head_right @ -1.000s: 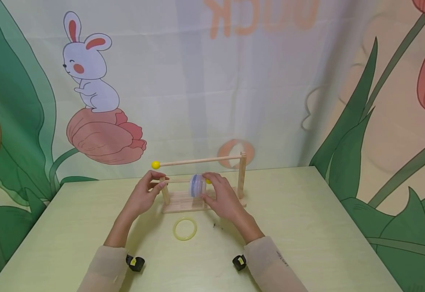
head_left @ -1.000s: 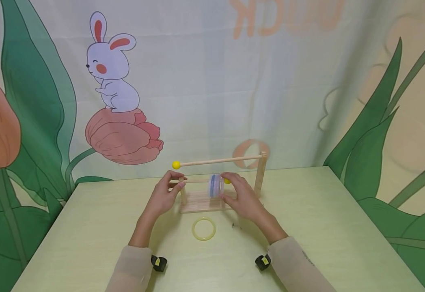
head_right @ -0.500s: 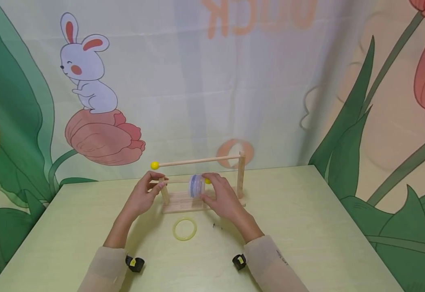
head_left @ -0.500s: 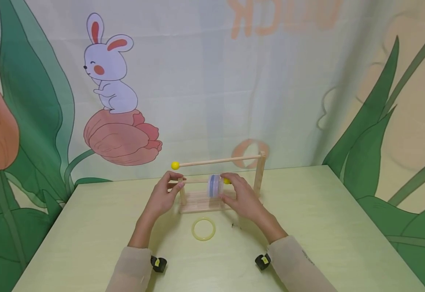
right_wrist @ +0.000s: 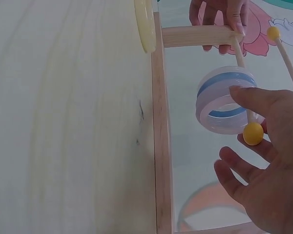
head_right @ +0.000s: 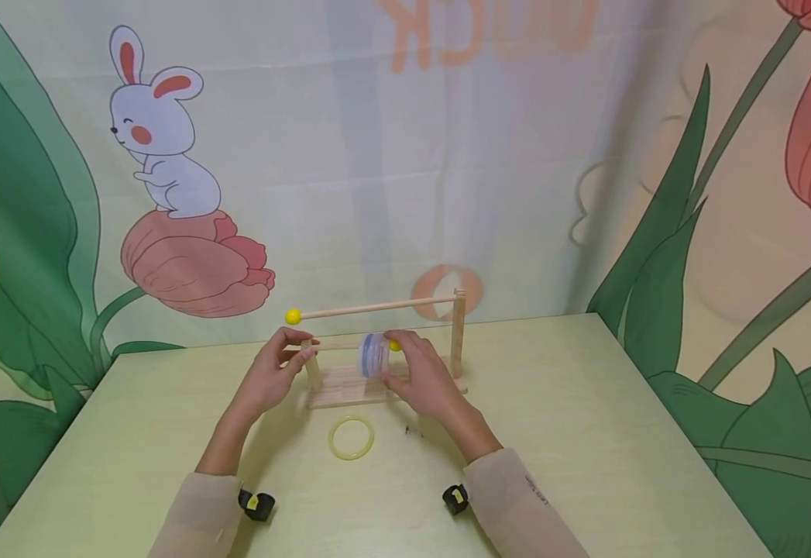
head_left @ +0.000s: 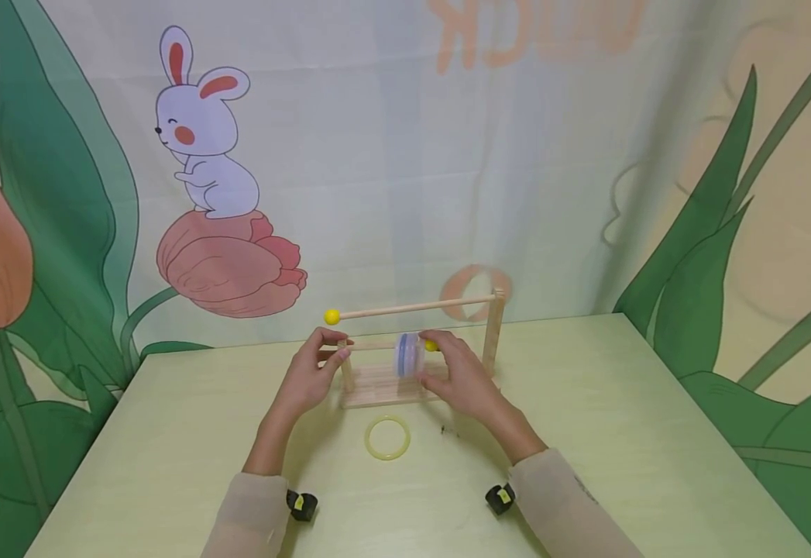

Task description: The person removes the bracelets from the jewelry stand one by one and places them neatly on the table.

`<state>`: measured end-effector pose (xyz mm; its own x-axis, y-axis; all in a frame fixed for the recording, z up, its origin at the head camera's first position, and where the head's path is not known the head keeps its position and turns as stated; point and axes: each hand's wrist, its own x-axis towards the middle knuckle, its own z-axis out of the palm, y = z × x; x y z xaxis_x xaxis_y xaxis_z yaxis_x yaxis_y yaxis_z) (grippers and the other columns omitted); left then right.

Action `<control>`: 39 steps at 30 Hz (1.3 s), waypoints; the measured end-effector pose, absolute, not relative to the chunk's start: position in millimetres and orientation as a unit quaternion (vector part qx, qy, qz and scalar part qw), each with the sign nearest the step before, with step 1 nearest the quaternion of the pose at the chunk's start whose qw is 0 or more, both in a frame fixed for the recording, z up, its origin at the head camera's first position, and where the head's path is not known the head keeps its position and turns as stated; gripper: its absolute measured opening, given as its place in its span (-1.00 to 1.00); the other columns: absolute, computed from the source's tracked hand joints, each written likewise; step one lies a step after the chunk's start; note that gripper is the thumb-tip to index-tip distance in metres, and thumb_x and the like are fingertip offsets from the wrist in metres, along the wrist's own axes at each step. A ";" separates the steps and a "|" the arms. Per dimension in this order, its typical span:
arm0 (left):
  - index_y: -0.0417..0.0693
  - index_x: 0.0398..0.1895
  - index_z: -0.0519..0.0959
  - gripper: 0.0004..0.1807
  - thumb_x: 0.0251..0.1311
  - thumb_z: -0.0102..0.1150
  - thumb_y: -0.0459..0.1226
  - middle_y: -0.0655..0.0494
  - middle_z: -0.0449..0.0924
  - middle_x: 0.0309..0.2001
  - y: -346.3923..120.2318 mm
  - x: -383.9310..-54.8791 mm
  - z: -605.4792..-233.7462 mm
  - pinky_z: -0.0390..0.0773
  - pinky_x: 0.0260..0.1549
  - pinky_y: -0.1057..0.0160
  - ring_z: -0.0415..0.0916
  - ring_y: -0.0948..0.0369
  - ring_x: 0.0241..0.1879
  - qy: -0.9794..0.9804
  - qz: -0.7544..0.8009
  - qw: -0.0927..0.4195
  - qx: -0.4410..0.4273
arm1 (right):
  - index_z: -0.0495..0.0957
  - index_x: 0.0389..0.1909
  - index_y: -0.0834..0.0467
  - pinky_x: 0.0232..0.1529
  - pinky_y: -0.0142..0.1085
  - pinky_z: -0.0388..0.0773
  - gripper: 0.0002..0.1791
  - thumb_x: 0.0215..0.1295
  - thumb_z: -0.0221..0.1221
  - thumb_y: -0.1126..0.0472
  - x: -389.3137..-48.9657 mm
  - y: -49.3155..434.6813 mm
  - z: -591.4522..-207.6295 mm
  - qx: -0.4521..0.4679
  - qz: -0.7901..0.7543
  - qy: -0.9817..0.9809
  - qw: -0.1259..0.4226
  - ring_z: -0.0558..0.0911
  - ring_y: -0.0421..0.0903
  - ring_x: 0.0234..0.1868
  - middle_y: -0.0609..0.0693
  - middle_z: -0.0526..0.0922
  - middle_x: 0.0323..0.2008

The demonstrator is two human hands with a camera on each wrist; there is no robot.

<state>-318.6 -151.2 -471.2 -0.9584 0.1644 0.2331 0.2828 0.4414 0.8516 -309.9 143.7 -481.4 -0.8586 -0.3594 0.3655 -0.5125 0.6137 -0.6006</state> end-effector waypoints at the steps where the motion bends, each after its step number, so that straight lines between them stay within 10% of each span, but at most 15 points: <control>1: -0.12 0.26 0.45 -0.69 0.59 0.15 -0.23 -0.07 0.64 0.26 -151.5 -318.7 -471.4 0.56 0.26 -0.16 0.61 -0.14 0.25 -0.847 -0.512 0.058 -0.132 | 0.37 0.51 0.16 0.46 0.11 0.37 -0.24 0.36 0.45 0.16 -309.8 143.5 -481.3 0.244 0.365 -0.893 0.105 0.42 0.14 0.46 0.09 0.46 0.45; 39: -0.11 0.26 0.45 -0.68 0.60 0.15 -0.19 -0.07 0.62 0.26 -152.9 -320.4 -473.3 0.57 0.24 -0.19 0.59 -0.15 0.27 -0.846 -0.513 0.058 -0.133 | 0.32 0.50 0.16 0.41 0.06 0.44 -0.21 0.35 0.46 0.13 -314.5 142.4 -486.9 0.255 0.335 -0.899 0.118 0.46 0.14 0.40 0.09 0.46 0.43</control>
